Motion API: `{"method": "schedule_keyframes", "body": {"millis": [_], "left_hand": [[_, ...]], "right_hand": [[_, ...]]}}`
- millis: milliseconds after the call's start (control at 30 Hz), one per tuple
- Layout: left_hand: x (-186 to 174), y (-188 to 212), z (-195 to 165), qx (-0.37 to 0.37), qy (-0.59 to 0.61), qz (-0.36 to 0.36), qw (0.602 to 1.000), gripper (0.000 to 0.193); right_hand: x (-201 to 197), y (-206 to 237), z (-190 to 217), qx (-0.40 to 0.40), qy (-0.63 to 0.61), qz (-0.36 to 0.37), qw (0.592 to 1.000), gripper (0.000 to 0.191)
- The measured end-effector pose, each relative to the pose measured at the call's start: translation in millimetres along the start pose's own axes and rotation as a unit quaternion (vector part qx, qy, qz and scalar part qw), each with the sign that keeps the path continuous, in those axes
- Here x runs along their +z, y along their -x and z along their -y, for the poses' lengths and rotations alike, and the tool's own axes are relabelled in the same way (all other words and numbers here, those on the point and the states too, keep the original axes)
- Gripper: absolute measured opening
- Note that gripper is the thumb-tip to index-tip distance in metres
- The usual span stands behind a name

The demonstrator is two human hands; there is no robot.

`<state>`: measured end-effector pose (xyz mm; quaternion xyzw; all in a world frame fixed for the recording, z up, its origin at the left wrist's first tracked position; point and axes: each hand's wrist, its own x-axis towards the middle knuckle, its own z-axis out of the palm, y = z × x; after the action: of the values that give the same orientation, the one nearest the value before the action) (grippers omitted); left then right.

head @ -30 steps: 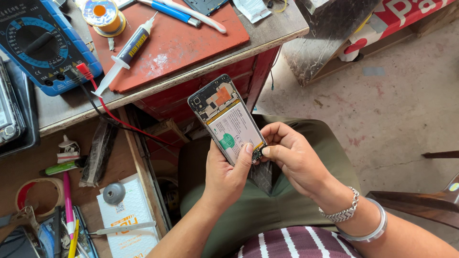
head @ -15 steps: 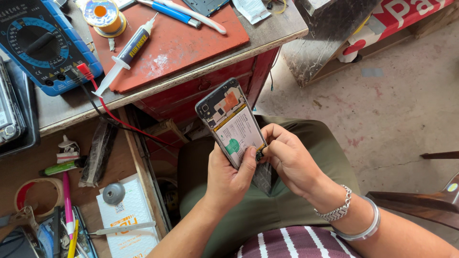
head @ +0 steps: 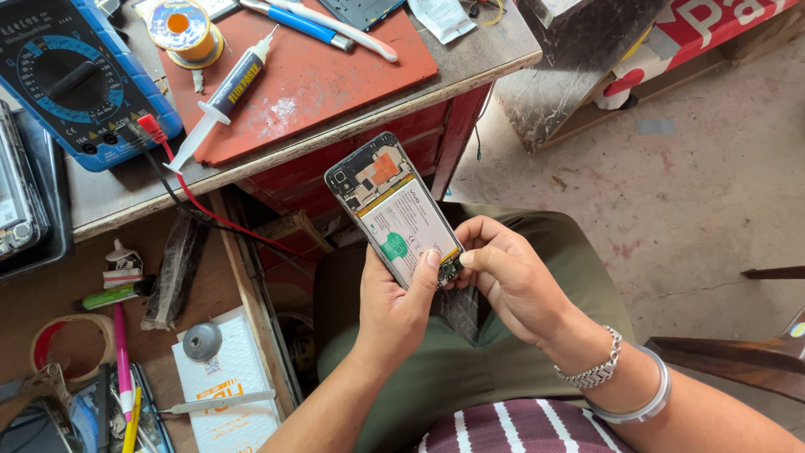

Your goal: The person holds an opened smartphone, works on its internal components by hand, then connects a charging cable and powers the phone on to test it. They place the phone on the bench, pick up a multimeter probe, and probe the phone's board and battery contacts while watching the multimeter display.

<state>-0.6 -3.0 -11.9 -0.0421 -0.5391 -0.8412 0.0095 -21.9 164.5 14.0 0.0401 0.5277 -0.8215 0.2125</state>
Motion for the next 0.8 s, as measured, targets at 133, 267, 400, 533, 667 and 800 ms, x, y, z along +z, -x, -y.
{"method": "schedule_keyframes", "body": {"millis": [133, 267, 400, 533, 667, 800], "left_hand": [[0.2, 0.9, 1.2, 0.006, -0.015, 0.000, 1.000, 0.036], [-0.5, 0.5, 1.2, 0.030, -0.063, -0.007, 0.998, 0.035], [0.7, 0.1, 1.5, 0.035, -0.067, -0.011, 0.997, 0.033], [1.3, -0.9, 0.4, 0.015, -0.054, -0.019, 0.998, 0.031], [-0.1, -2.4, -1.5, 0.030, -0.090, -0.026, 0.995, 0.028], [0.9, -2.3, -0.2, 0.023, -0.072, -0.015, 0.997, 0.027]], "right_hand": [[1.2, -2.3, -2.8, -0.004, -0.005, -0.003, 1.000, 0.017], [-0.5, -4.4, -6.9, -0.002, 0.003, -0.014, 1.000, 0.016], [-2.4, -7.5, -10.5, -0.009, 0.023, -0.013, 1.000, 0.014], [-2.9, -10.2, -12.6, -0.011, 0.041, -0.017, 0.999, 0.014], [-3.7, -10.3, -12.0, -0.017, 0.044, -0.017, 0.999, 0.016], [-4.4, -9.7, -11.4, -0.025, 0.051, -0.023, 0.998, 0.016]]}}
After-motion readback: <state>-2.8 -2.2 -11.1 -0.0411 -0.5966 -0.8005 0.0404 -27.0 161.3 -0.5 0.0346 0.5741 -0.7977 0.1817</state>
